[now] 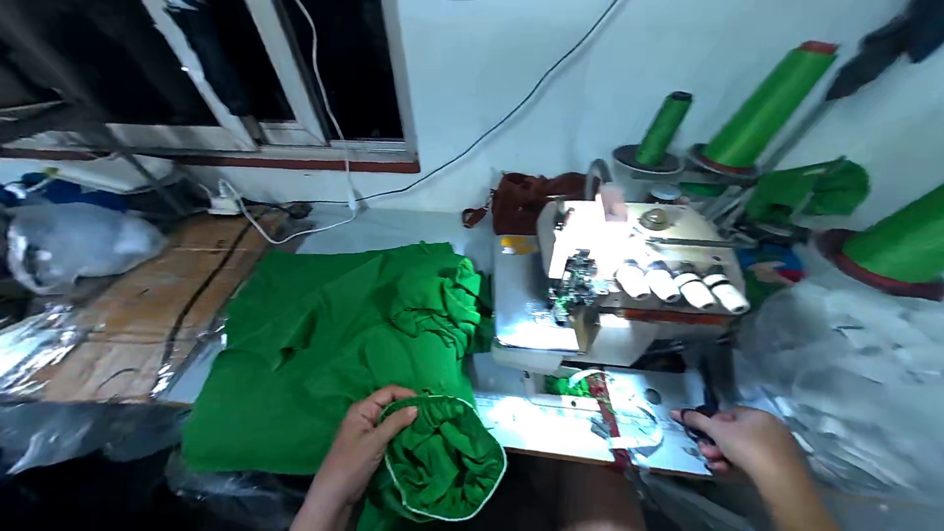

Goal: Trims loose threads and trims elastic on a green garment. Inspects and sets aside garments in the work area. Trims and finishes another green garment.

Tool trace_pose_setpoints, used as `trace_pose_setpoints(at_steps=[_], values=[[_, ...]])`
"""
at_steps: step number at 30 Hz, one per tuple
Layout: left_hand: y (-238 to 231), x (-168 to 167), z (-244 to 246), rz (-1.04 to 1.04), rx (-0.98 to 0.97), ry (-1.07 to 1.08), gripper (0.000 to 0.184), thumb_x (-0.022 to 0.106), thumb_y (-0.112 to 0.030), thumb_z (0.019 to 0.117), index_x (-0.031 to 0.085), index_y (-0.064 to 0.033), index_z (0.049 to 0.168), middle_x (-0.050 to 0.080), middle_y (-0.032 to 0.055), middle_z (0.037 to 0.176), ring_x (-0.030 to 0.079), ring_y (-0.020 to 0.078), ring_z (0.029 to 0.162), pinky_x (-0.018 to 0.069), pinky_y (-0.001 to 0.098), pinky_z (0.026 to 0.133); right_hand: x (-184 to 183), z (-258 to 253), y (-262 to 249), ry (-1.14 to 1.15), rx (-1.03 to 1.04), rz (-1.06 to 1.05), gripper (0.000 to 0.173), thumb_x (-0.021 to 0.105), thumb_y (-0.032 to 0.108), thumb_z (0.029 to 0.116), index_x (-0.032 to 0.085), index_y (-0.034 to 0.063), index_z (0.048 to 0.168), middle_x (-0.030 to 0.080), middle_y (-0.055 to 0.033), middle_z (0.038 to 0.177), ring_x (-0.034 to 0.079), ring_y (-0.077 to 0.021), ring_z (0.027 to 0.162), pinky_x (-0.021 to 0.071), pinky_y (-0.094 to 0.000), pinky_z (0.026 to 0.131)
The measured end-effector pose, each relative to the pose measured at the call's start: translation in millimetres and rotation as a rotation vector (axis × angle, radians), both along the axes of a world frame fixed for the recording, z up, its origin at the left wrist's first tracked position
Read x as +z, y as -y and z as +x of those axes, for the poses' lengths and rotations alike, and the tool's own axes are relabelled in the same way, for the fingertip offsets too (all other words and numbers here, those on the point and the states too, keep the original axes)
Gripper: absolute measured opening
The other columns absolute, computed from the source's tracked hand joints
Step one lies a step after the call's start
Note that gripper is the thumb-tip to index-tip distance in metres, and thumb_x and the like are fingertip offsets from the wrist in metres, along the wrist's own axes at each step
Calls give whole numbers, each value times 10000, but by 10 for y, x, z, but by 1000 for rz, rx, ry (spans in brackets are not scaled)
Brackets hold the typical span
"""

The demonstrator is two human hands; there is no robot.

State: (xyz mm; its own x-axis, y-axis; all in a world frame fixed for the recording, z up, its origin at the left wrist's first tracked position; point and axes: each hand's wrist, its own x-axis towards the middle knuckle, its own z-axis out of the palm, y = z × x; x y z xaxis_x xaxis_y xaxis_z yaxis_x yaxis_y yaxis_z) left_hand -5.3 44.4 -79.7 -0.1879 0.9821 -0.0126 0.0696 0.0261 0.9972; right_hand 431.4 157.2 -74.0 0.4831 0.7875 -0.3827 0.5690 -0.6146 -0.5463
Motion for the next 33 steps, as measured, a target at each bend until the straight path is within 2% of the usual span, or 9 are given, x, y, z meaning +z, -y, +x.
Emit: trace_pose_setpoints(at_steps=[3,6,12,14,17,19,24,27,33], values=[[8,-20,-18,-1,-27,15,147,631,-94,935,735,-71,1037,730,26,988,687,109,921,575,287,830,-13,20,23,11,9,1,416,781,257,928,618,-51,1154,669,-160,862,667,-201,632,592,-381,618],[18,-23,-28,-8,-27,40,139,639,-93,940,739,-70,1035,732,40,982,690,118,913,578,293,825,-66,12,93,90,43,88,335,771,232,928,639,-46,1062,661,-185,872,661,-239,631,588,-432,619],[14,-24,-18,-30,-16,58,130,648,-78,937,741,-71,1027,733,50,962,692,128,891,579,296,809,4,-196,357,298,260,410,331,743,170,902,669,-136,1003,648,-374,969,627,-556,942,443,-730,851],[14,-24,-12,-30,-9,63,124,653,-85,934,745,-75,1016,733,45,953,691,124,886,577,293,806,113,-471,511,266,433,598,292,683,167,944,683,-123,973,669,-321,898,660,-503,843,496,-691,772],[6,5,10,-52,-2,57,120,650,-73,939,746,-74,1010,733,51,951,689,132,883,574,304,806,39,-1010,643,34,646,810,211,671,212,931,720,18,863,682,-68,751,643,-125,649,550,-325,596],[0,52,33,-69,1,50,113,645,-47,953,744,-71,1000,731,49,930,684,124,853,571,293,788,-20,-1351,694,-192,742,836,200,679,248,927,732,66,865,698,6,781,654,-20,708,560,-210,649],[62,62,49,48,-26,-58,139,647,-90,925,753,-104,1014,735,19,985,688,120,913,580,303,817,-45,-1903,782,-446,812,607,392,712,325,930,700,20,1176,717,-95,1035,683,-191,968,568,-388,846],[138,84,165,295,-34,-265,187,598,-114,899,754,-154,993,738,-38,971,690,79,905,582,261,814,-167,-2024,815,-439,763,808,192,630,107,931,737,13,1059,725,-81,926,699,-126,848,591,-279,791],[91,123,288,448,-40,-460,221,559,-109,908,750,-146,1013,715,-51,983,674,42,934,570,200,829,-269,-1954,733,-263,640,1106,139,609,26,864,735,40,920,682,-43,827,669,-116,788,572,-246,730]])
